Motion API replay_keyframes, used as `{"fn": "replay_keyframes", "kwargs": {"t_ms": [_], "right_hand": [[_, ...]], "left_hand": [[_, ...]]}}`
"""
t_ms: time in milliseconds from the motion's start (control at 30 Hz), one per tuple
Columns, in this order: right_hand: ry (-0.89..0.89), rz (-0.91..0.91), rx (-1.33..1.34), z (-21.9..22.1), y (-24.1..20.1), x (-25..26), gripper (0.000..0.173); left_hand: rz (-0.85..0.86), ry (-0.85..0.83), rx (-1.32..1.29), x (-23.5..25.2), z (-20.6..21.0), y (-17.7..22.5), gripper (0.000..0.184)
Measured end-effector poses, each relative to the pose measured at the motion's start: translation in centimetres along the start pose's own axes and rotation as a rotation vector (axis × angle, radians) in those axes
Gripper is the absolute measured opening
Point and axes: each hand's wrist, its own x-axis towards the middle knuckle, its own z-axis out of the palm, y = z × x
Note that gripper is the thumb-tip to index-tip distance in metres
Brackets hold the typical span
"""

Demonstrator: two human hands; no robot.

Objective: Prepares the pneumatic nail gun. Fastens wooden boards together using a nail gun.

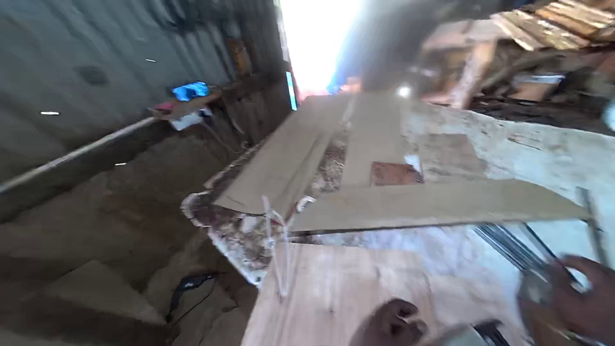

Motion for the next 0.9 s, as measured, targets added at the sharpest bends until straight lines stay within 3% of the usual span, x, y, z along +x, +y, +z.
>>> {"fn": "replay_keyframes", "kwargs": {"t_ms": [67,133,200,300,367,467,600,667,800,900], "right_hand": [[0.04,0.116,0.206,-1.4,-4.7,-1.5,0.028],[-0.056,0.184,0.503,-1.7,-9.1,-3.8,0.02],[-0.235,0.123,0.698,-1.0,-13.2,-6.9,0.014],[-0.448,-0.092,0.597,-0.4,-17.1,-11.3,0.016],[-0.485,-0.144,0.517,-1.1,-17.2,-13.4,0.024],[-0.383,0.055,0.443,-3.4,-14.8,-15.5,0.034],[-0.546,0.271,-0.107,-4.9,-13.4,-18.0,0.077],[-0.565,0.325,-0.204,-3.5,-13.4,-19.0,0.086],[-0.658,0.52,-0.029,-3.7,-12.5,-17.6,0.085],[-0.615,0.478,0.239,-7.5,-12.5,-15.6,0.066]], "left_hand": [[0.0,0.009,-0.021,-0.3,0.1,0.5,0.042],[0.092,-0.025,-0.073,-0.2,0.1,0.6,0.044],[0.188,-0.042,-0.151,0.2,0.4,0.9,0.049],[0.165,0.065,-0.225,0.1,1.2,1.4,0.036],[0.088,0.11,-0.251,0.0,0.9,1.2,0.034],[0.006,0.127,-0.346,-0.2,-0.1,1.1,0.04],[-0.018,0.22,-0.464,0.1,-0.7,1.0,0.03],[-0.052,0.26,-0.46,0.4,-0.6,1.5,0.027],[-0.016,0.227,-0.359,0.9,-0.3,2.7,0.026],[0.046,0.189,-0.346,1.0,-0.5,3.9,0.027]]}}
